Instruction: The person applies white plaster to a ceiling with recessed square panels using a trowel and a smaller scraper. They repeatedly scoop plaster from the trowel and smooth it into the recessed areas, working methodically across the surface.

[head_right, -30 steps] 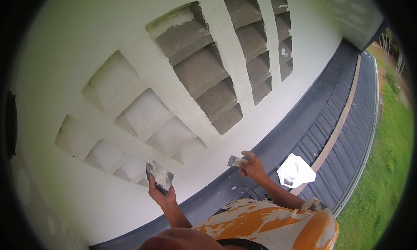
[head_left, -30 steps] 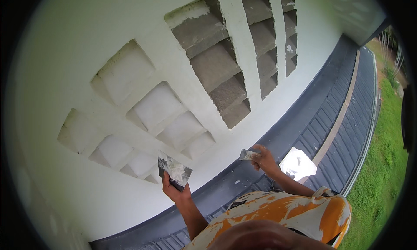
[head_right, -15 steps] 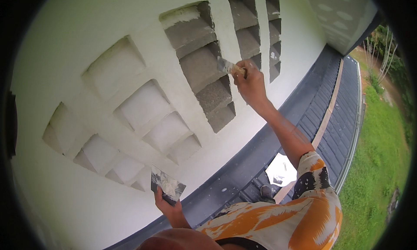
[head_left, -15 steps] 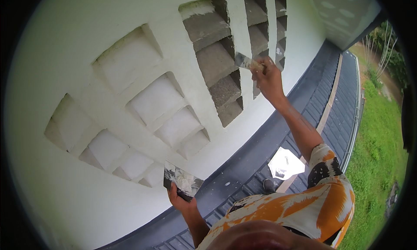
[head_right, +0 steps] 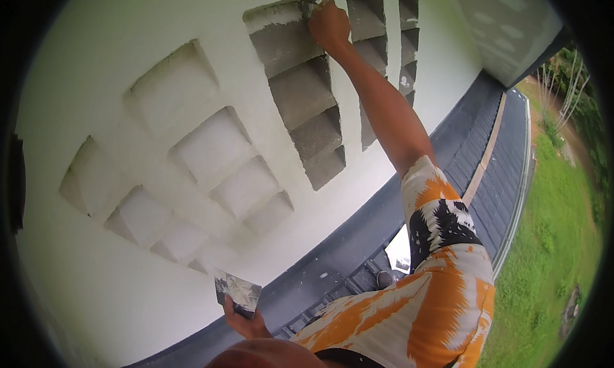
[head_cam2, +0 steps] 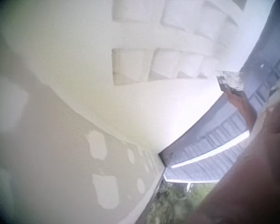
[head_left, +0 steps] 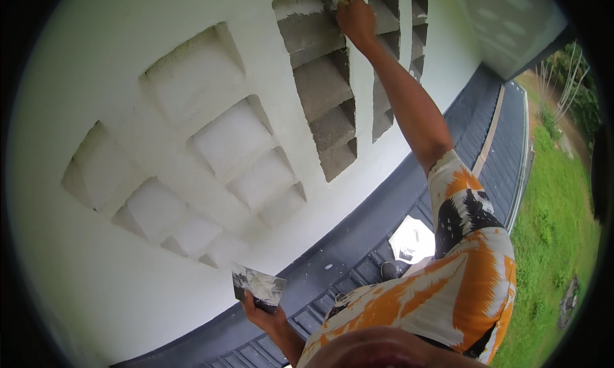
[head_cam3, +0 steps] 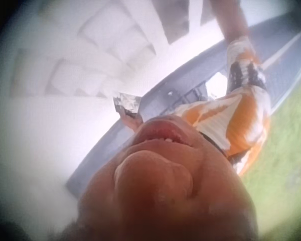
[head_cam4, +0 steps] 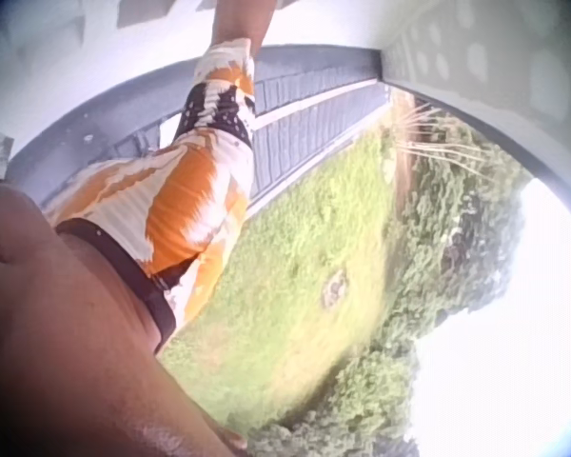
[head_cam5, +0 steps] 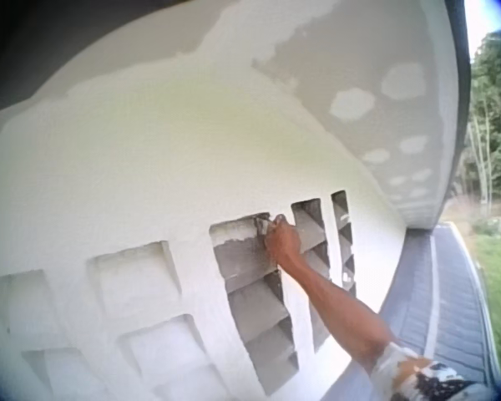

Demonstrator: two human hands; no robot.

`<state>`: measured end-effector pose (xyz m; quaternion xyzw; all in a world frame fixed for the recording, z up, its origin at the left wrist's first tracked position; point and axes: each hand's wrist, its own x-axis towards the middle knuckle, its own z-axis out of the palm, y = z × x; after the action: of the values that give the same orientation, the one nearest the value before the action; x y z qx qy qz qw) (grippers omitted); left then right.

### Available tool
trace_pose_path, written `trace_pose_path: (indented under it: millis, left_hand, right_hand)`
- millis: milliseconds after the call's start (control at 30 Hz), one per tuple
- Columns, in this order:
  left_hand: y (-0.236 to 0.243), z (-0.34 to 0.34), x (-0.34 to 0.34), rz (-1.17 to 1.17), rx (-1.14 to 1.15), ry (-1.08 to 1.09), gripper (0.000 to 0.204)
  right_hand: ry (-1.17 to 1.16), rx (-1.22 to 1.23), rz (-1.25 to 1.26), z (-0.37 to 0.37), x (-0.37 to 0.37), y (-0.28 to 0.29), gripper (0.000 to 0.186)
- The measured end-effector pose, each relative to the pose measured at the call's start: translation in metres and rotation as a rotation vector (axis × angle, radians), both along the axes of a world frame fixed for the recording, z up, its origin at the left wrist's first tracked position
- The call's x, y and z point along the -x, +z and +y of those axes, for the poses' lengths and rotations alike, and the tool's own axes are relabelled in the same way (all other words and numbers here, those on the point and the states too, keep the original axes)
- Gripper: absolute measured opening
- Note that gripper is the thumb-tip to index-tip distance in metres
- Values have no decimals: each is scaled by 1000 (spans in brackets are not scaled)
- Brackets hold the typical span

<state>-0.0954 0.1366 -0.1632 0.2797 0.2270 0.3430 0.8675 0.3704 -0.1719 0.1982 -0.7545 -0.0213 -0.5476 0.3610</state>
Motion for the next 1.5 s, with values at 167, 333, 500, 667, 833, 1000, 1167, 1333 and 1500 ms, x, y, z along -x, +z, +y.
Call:
trace_pose_path:
  millis: [167, 333, 500, 667, 833, 1000, 1167, 1333, 1500]
  left_hand:
    - [29, -7, 0, 11, 13, 45, 38]
    - [41, -9, -6, -79, 10, 2, 37]
    - [63, -6, -36, -111, 26, -10, 37]
    - [83, -4, -86, -278, -86, -69, 39]
    - [107, -21, -120, -385, -47, -58, 36]
    - [105, -31, -124, -350, -72, -59, 38]
    - [99, -35, -125, -352, -106, -78, 38]
    - [101, -29, -124, -323, -147, -153, 35]
    - [117, -14, -121, -233, -277, -263, 21]
  right_hand:
    - [75, 6, 59, 11, 26, -2, 25]
    - [409, -111, -57, 5, 91, -50, 22]
    - [446, 439, -451, 18, 175, -123, 28]
    - [1198, -244, 239, 45, 256, -174, 16]
    - [1511, -1124, 979, 76, 320, -210, 17]
    - [1458, -1199, 1043, 79, 317, -220, 13]
    - [1263, -1109, 985, 86, 305, -229, 9]
    - [997, -572, 621, 85, 297, -224, 16]
    - [1003, 632, 222, 52, 289, -192, 44]
